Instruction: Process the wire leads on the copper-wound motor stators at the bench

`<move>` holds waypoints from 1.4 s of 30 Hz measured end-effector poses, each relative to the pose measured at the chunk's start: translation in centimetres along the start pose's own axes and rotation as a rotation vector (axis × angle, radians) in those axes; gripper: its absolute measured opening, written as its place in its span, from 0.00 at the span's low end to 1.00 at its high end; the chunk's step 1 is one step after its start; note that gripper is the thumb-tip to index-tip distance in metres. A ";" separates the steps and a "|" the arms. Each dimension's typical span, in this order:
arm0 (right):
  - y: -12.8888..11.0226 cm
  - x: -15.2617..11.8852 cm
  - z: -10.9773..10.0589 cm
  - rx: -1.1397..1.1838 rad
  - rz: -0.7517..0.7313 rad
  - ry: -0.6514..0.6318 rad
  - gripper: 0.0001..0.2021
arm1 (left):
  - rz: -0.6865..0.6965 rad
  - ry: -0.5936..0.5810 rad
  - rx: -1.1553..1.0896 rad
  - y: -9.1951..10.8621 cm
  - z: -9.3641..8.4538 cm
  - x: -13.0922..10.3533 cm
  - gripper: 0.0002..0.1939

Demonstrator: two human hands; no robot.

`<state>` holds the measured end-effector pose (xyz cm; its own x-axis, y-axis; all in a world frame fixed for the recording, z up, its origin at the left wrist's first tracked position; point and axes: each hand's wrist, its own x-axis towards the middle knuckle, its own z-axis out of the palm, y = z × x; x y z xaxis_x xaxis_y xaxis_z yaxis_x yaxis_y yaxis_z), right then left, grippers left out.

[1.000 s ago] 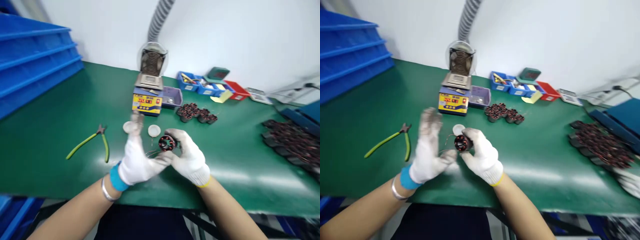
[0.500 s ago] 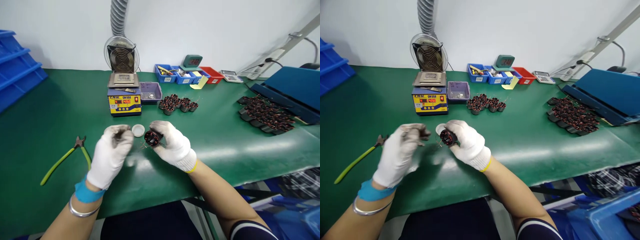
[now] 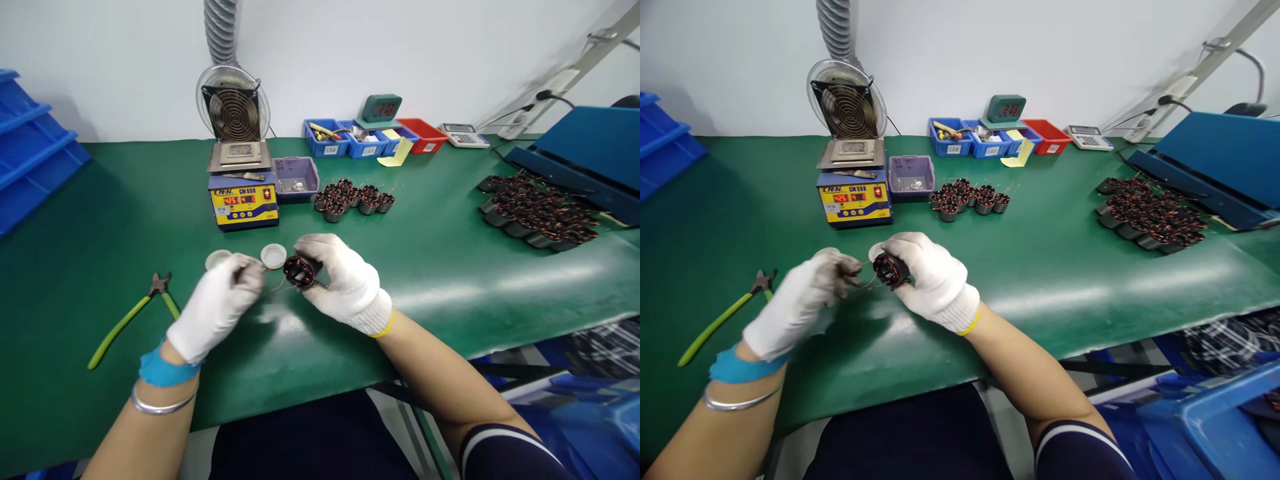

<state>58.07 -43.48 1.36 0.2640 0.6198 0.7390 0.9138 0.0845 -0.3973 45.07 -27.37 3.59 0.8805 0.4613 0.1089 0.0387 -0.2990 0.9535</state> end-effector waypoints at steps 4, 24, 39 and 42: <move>0.4 -0.1 -0.2 -0.027 0.021 -0.044 0.18 | -0.048 -0.091 -0.016 -0.1 1.7 -0.6 0.10; 3.1 3.9 1.2 -0.570 0.459 -0.669 0.26 | 0.290 -0.590 0.705 -2.1 6.7 -3.3 0.19; 3.3 5.3 2.8 -0.883 -0.114 -0.725 0.13 | 0.270 -0.594 0.779 -1.6 6.1 -3.0 0.17; 3.6 4.8 3.4 -0.903 -0.202 -0.759 0.14 | 0.270 -0.616 0.795 -1.3 6.1 -3.1 0.17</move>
<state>61.58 -37.53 1.61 0.1185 0.9864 0.1135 0.8845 -0.1568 0.4395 45.20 -33.45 0.31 0.9862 -0.1423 -0.0842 -0.0922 -0.8960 0.4343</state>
